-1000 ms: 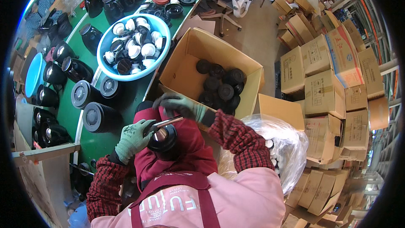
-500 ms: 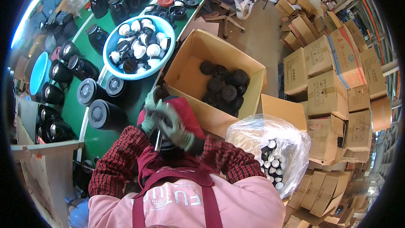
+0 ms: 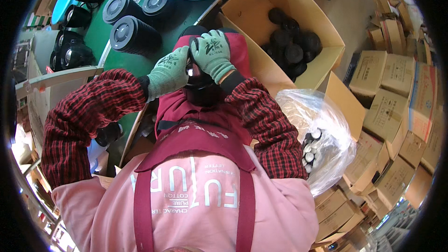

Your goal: The person assembles black kettles by inserting a metal component into the base and screwing on a lid. The person handles multiple kettles one at a time, placing them on a green table and into a cardboard box.

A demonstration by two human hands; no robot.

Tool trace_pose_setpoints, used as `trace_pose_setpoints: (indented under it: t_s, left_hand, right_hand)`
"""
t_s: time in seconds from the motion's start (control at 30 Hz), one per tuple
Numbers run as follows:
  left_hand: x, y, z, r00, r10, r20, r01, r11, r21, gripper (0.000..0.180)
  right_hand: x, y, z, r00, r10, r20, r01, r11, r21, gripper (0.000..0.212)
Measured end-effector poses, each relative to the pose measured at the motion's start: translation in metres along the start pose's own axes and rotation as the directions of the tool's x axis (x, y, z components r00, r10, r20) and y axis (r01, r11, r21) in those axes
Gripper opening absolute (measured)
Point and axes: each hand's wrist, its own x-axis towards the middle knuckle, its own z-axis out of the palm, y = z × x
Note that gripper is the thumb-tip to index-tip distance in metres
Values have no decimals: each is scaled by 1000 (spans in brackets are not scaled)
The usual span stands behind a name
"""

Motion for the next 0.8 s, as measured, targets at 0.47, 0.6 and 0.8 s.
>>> trace_pose_setpoints:
  t_s: [0.47,0.6,0.8]
  left_hand:
    - [31,-50,0,691,420,-588,-470,879,76,86]
    - [-16,-40,38,829,303,-470,-491,797,-352,98]
    - [-54,-38,75,649,604,-463,-662,748,49,87]
  right_hand:
    - [-13,45,-59,947,217,237,-268,940,211,21]
    - [45,76,22,997,82,-11,-75,951,299,27]
    - [128,75,126,924,-47,380,25,998,63,36]
